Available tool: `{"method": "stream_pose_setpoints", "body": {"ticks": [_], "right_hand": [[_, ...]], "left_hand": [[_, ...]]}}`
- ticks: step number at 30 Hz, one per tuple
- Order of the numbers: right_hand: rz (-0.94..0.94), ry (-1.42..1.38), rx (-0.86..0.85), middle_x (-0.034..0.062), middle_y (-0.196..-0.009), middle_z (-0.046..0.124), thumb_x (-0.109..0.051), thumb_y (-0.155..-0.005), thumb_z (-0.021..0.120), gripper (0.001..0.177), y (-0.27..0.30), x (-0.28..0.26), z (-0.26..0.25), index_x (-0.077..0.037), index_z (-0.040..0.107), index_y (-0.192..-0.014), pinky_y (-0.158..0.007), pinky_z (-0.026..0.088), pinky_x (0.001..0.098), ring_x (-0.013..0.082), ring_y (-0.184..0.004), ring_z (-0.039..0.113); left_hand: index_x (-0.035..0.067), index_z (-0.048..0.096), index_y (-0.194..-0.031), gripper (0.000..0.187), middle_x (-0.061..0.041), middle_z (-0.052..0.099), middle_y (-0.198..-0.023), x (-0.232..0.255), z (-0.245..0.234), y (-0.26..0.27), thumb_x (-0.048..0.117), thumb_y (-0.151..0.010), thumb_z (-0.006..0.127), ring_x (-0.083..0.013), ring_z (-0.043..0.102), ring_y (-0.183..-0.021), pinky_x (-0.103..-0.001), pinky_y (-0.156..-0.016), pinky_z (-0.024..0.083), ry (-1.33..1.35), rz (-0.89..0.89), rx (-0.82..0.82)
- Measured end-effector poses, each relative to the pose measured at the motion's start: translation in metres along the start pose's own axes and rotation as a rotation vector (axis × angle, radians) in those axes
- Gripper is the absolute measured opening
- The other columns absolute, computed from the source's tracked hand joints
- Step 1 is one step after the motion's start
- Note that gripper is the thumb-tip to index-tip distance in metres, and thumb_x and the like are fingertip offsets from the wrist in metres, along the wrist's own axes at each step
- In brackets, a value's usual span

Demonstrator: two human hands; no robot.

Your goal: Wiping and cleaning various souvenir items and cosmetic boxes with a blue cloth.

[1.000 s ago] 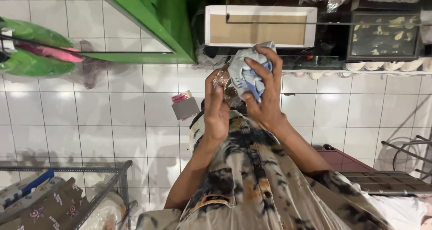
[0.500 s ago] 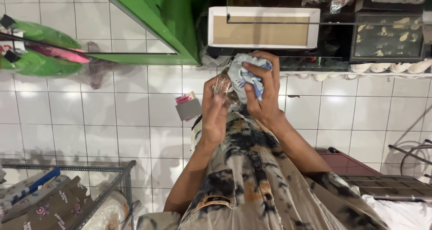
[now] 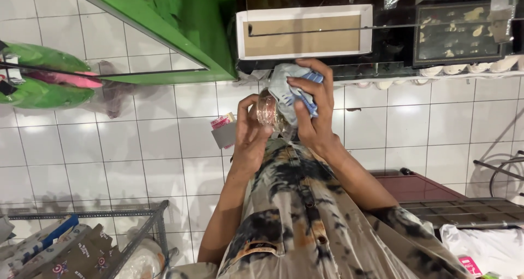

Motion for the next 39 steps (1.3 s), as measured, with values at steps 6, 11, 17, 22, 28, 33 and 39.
{"method": "stream_pose_setpoints", "body": {"ticks": [6,11,17,22,28,33,39], "right_hand": [[0.006,0.016,-0.093,0.0171,-0.144,0.053,0.004,-0.092,0.078,0.039,0.000,0.004,-0.007,-0.007,0.065,-0.127,-0.106,0.053,0.0395,0.0287,-0.129,0.059],[-0.338,0.159,-0.373,0.0142,-0.141,0.053,-0.013,-0.068,0.093,0.057,0.005,-0.027,-0.005,-0.016,0.074,-0.122,-0.101,0.055,0.0448,0.0318,-0.128,0.057],[-0.109,0.145,-0.511,0.0151,-0.142,0.054,-0.007,-0.073,0.088,0.054,-0.032,-0.038,-0.004,-0.015,0.073,-0.124,-0.110,0.055,0.0458,0.0329,-0.135,0.054],[0.213,-0.114,-0.559,0.0137,-0.135,0.059,-0.011,-0.093,0.076,0.029,-0.035,0.008,-0.002,-0.007,0.071,-0.121,-0.098,0.057,0.0357,0.0242,-0.123,0.064],[0.202,-0.306,-0.348,0.0134,-0.137,0.059,-0.008,-0.104,0.066,0.023,-0.010,0.019,0.000,0.000,0.062,-0.126,-0.109,0.049,0.0335,0.0212,-0.129,0.059],[0.246,-0.427,-0.227,0.0117,-0.137,0.058,-0.008,-0.108,0.062,0.022,0.007,0.036,0.001,0.000,0.056,-0.127,-0.112,0.044,0.0295,0.0166,-0.129,0.056],[0.560,-0.482,-0.257,0.0081,-0.121,0.066,-0.011,-0.107,0.061,0.027,0.019,0.059,-0.005,-0.002,0.060,-0.132,-0.100,0.049,0.0263,0.0110,-0.112,0.059]], "left_hand": [[0.009,0.024,-0.157,0.072,-0.014,0.052,-0.144,0.012,0.015,-0.010,-0.002,-0.098,0.065,-0.0185,0.054,-0.130,-0.033,-0.110,0.047,-0.066,0.046,0.025],[0.000,0.037,-0.154,0.077,-0.019,0.052,-0.150,0.012,0.005,-0.012,-0.012,-0.083,0.063,-0.0287,0.051,-0.143,-0.044,-0.125,0.040,-0.510,0.029,-0.033],[-0.001,0.028,-0.159,0.086,-0.019,0.046,-0.155,0.012,-0.001,-0.001,0.000,-0.089,0.078,-0.0301,0.047,-0.147,-0.046,-0.128,0.038,-0.596,0.107,-0.176],[0.001,0.025,-0.162,0.093,-0.016,0.044,-0.158,0.004,-0.001,0.010,0.003,-0.088,0.081,-0.0290,0.048,-0.148,-0.045,-0.127,0.040,-0.414,0.055,-0.264],[0.008,0.015,-0.167,0.103,-0.014,0.038,-0.156,0.009,0.006,0.009,0.002,-0.086,0.080,-0.0286,0.046,-0.147,-0.044,-0.120,0.046,-0.009,-0.030,-0.187],[0.004,0.018,-0.167,0.098,-0.016,0.039,-0.161,0.004,0.002,0.004,0.016,-0.088,0.075,-0.0278,0.044,-0.150,-0.044,-0.127,0.039,0.013,-0.056,-0.147],[-0.006,0.028,-0.166,0.088,-0.019,0.050,-0.157,-0.009,0.000,0.000,0.037,-0.099,0.067,-0.0266,0.049,-0.142,-0.041,-0.127,0.038,0.030,-0.059,-0.222]]}}
Point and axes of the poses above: each hand's wrist, its own y-axis away from the middle knuckle, its own z-axis out of the palm, x = y × z, the point moved 6 cm from there along -y, towards the middle knuckle
